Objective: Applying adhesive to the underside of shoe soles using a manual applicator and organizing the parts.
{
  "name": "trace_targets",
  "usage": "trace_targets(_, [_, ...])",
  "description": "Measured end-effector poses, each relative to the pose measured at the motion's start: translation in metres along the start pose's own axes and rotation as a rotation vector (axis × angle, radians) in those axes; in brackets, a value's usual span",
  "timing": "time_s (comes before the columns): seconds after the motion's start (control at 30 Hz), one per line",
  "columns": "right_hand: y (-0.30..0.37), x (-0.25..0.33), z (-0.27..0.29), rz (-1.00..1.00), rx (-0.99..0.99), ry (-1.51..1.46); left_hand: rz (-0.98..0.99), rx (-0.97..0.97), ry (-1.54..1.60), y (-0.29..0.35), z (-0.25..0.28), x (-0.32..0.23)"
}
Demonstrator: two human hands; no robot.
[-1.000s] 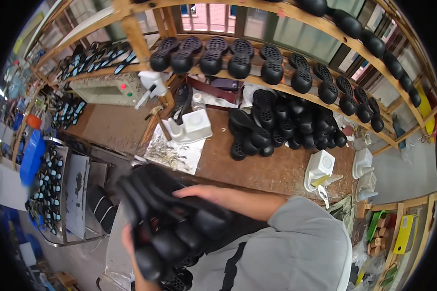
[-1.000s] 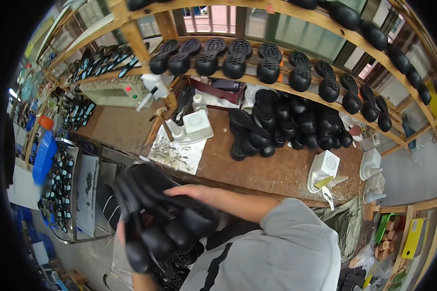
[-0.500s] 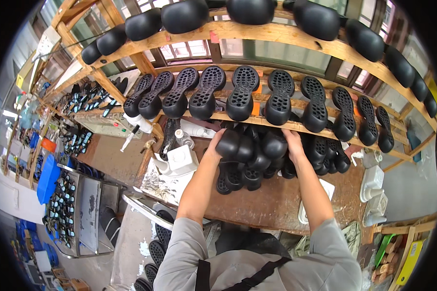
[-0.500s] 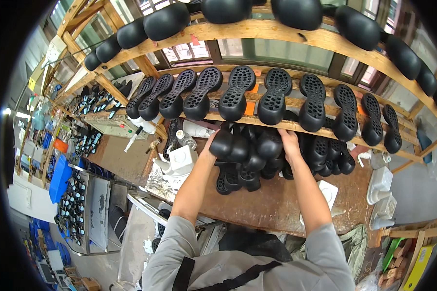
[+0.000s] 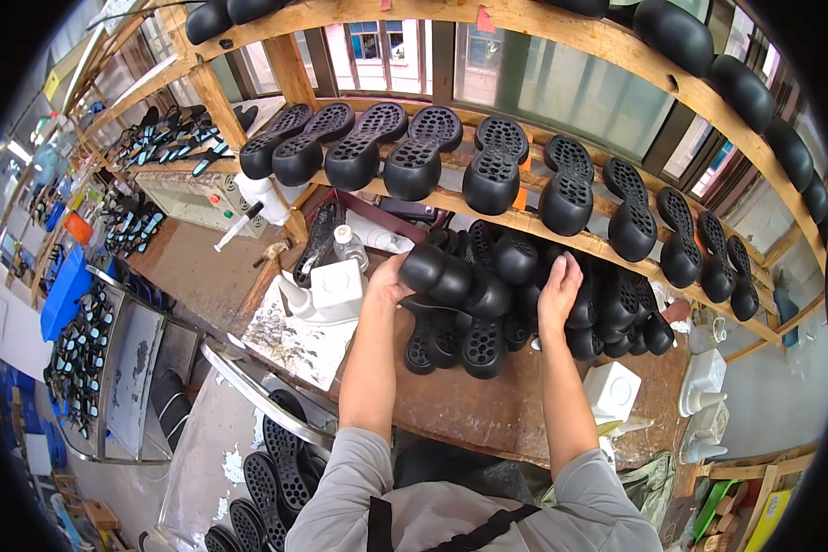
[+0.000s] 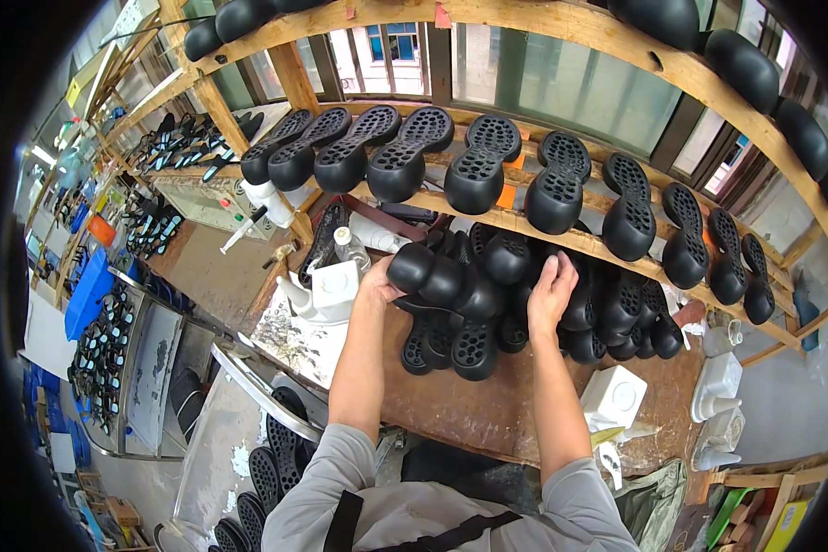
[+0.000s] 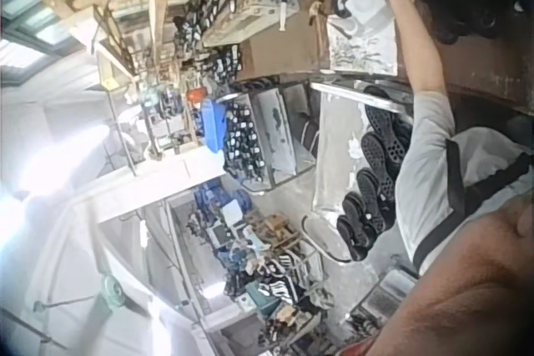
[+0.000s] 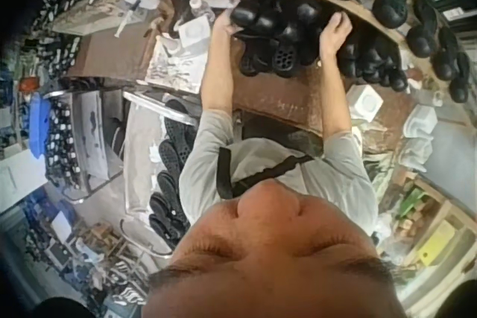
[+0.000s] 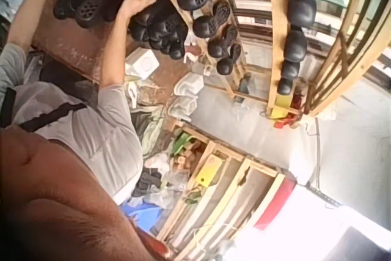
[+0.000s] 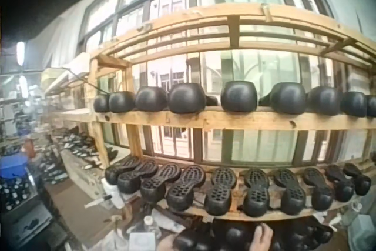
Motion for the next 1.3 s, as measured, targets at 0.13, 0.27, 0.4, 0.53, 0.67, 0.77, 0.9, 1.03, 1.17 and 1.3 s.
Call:
trace_targets(0.13, [0.047,0.034,0.008,0.626,0.371,0.294,-0.099,-0.04,-0.093,0.005,0.009,-0.011])
trace_targets(0.27, [0.048,0.018,-0.006,0.581,0.424,0.509,-0.087,0.002,0.112,0.011,0.004,-0.005])
trace_targets(0.4, [0.081,0.067,0.013,0.423,0.483,0.198,-0.278,0.133,0.227,0.071,-0.003,0.011])
trace_targets(0.53, [0.147,0.098,0.074,0.655,0.718,0.008,-0.679,-0.003,0.105,0.144,-0.064,0.08])
trace_targets(0.67, [0.186,0.085,0.109,0.8,0.604,0.067,-0.98,-0.081,0.102,0.216,-0.081,0.148])
trace_targets(0.77, [0.2,0.072,0.143,0.597,0.593,-0.089,-1.012,0.012,0.062,0.257,-0.086,0.192])
trace_targets(0.9, [0.217,0.047,0.179,0.331,0.548,-0.316,-1.43,-0.827,-1.255,0.323,-0.044,0.224])
trace_targets(1.03, [0.225,0.013,0.205,0.069,0.513,-0.501,-1.121,-1.288,-1.633,0.304,0.042,0.22])
trace_targets(1.17, [0.243,0.003,0.205,-0.02,0.558,-0.621,-0.994,-1.388,-1.857,0.287,0.089,0.211])
trace_targets(1.3, [0.252,-0.005,0.202,-0.058,0.611,-0.566,-0.894,-1.482,-1.968,0.282,0.106,0.196])
Point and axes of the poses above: each hand's wrist, its own y-axis away from the middle knuckle, its own z-axis out of the back of the hand, x = y × z, the point moved 1 cm from there along -y, towards the middle knuckle, and after that the axes turned 7 degrees about -y, right-handed, at the moved point
